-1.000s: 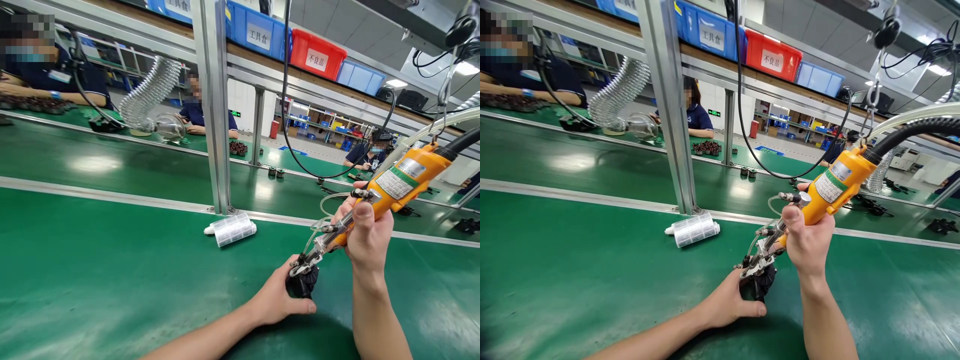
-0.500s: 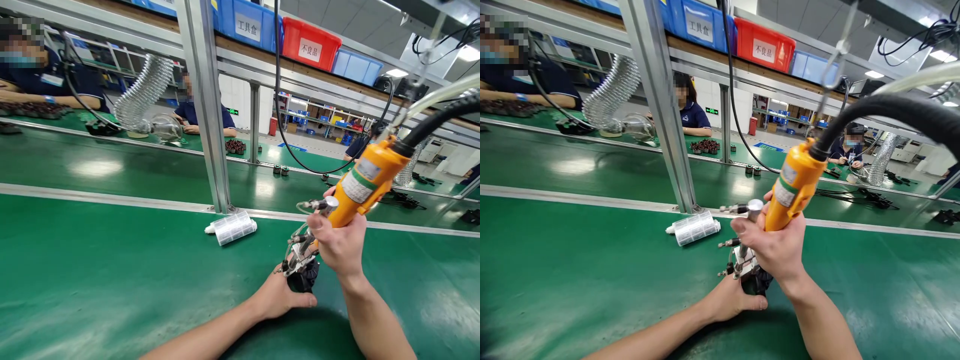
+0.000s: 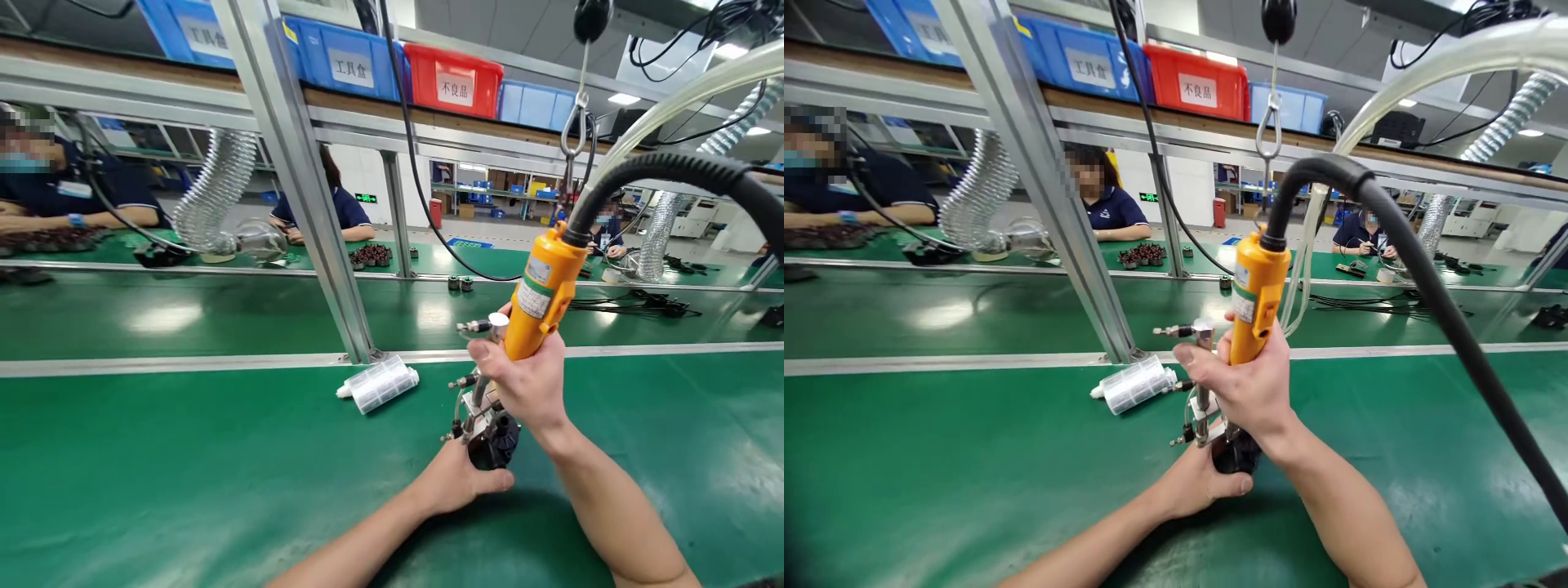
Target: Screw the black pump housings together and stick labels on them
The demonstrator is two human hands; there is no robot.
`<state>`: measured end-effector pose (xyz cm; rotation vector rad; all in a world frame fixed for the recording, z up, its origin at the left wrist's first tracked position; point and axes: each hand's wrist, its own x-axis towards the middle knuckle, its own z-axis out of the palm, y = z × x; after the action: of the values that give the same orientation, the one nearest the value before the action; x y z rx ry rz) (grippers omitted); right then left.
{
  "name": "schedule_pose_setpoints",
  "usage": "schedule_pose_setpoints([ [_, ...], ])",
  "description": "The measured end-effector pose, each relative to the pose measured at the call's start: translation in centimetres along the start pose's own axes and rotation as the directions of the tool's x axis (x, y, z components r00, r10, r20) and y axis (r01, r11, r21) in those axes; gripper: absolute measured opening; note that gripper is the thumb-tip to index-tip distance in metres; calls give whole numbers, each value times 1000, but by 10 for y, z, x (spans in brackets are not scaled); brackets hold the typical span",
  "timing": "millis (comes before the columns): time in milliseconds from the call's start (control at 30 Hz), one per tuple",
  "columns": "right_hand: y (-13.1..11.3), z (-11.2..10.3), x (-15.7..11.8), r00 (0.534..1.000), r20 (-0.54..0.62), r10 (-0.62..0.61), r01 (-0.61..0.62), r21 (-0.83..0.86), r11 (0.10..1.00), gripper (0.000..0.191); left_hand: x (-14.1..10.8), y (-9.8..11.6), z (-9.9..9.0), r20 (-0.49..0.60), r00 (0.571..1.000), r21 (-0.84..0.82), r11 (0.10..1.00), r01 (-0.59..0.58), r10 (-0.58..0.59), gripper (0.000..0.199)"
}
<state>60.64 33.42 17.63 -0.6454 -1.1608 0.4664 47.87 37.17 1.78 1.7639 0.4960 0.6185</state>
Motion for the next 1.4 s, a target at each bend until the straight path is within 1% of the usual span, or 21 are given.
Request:
schedule_pose_setpoints([
  [67, -8, -8, 7, 990, -76, -116, 112, -50, 992, 44, -2, -1, -14, 42, 996, -41, 995, 86, -85, 88],
  [133, -19, -22, 14, 949, -184, -256, 226, -166, 960, 40, -4, -1, -33, 115, 984, -146, 977, 154, -138, 89],
  [167, -24, -30, 18, 920, -233, -314, 264, -222, 939, 39, -5, 0, -42, 146, 981, -190, 969, 157, -130, 85],
  [200, -28, -38, 22, 901, -260, -347, 280, -261, 924, 38, -6, 1, -50, 162, 981, -218, 966, 141, -107, 80],
  [233, -32, -45, 24, 894, -271, -356, 281, -278, 919, 38, -6, 2, -56, 158, 984, -222, 968, 118, -83, 72],
  [300, -35, -56, 28, 913, -262, -313, 244, -264, 933, 39, -6, 3, -62, 129, 988, -162, 982, 101, -80, 59],
  [367, -34, -60, 30, 942, -242, -233, 177, -231, 957, 42, -7, 2, -61, 88, 990, -78, 991, 113, -106, 60],
  [467, -29, -54, 32, 972, -198, -128, 99, -154, 983, 45, -8, -3, -56, 40, 992, -29, 993, 117, -116, 66],
  [567, -24, -44, 33, 988, -133, -85, 80, -47, 996, 46, -9, -6, -54, 19, 991, -52, 990, 134, -133, 65],
  [667, -19, -38, 33, 993, -100, -56, 59, 28, 998, 46, -10, -6, -54, -8, 987, -46, 986, 157, -158, 60],
  [800, -11, -36, 31, 996, -84, -1, 7, 69, 998, 55, -11, -6, -54, -40, 983, -44, 983, 177, -179, 59],
  [900, -8, -34, 31, 997, -61, 39, -35, 71, 997, 58, -12, -9, -53, -57, 978, -71, 978, 195, -199, 69],
  [967, -7, -33, 31, 997, -36, 65, -62, 58, 996, 58, -12, -11, -53, -82, 969, -86, 970, 228, -235, 77],
  [1033, -4, -29, 30, 997, -17, 71, -70, 55, 996, 58, -12, -10, -52, -91, 962, -96, 964, 248, -257, 81],
  [1100, 0, -25, 30, 997, -15, 69, -68, 51, 996, 58, -11, -7, -50, -70, 968, -110, 966, 233, -242, 80],
  [1233, 6, -16, 26, 995, -21, 93, -93, -3, 996, 59, -9, 0, -46, -40, 984, -164, 973, 165, -173, 70],
  [1300, 8, -14, 23, 995, -19, 99, -99, 3, 995, 58, -9, 0, -45, -44, 984, -169, 972, 164, -173, 70],
  [1400, 12, -14, 18, 992, 12, 123, -123, 45, 991, 58, -10, -7, -47, -62, 979, -153, 971, 184, -196, 68],
])
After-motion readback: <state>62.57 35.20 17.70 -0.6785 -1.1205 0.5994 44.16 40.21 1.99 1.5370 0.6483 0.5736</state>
